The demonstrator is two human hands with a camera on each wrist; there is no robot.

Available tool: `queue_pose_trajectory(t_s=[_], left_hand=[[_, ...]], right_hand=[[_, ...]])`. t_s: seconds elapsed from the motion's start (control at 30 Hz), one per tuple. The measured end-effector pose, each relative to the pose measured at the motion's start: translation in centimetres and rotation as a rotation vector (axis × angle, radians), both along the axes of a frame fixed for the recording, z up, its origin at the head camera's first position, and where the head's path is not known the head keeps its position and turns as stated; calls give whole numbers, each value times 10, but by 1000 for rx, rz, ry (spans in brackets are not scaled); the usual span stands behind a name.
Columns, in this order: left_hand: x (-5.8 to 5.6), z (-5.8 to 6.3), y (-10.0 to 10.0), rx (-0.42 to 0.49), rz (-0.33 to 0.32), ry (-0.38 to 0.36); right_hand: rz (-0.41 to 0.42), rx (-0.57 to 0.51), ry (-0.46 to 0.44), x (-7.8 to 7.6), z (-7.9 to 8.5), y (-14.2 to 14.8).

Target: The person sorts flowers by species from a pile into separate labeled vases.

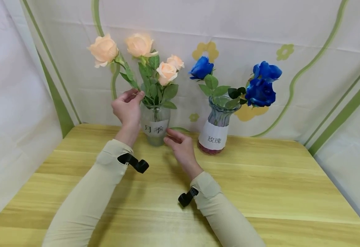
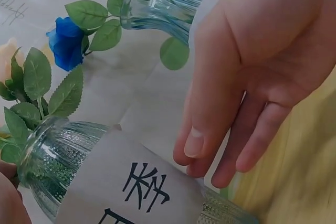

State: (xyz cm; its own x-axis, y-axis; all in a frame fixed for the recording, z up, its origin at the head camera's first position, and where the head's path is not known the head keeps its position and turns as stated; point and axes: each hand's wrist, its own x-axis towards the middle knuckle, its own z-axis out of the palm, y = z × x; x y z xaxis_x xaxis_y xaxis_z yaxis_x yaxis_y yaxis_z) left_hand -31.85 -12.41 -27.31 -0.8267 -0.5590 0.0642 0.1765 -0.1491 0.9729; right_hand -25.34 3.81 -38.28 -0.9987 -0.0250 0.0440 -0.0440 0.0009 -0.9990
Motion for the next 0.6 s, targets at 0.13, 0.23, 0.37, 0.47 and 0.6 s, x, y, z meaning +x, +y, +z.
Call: queue_pose_trajectory(t_s=[0.13, 0.23, 0.37, 0.47, 0.6], left_hand=[[1, -4, 3, -73, -14, -3], [2, -6, 5, -126, -43, -15], [4, -2, 3, -127, -110, -25], [9, 3, -1, -132, -169, -34], [17, 9, -7, -157, -234, -20]], right_hand=[[-5, 7, 0, 0, 1, 0], [-7, 12, -3, 0, 1, -1], [-22, 13, -2, 0, 2, -1], [-27, 12, 6, -1, 2, 0], [-19, 17, 10, -1, 2, 0]])
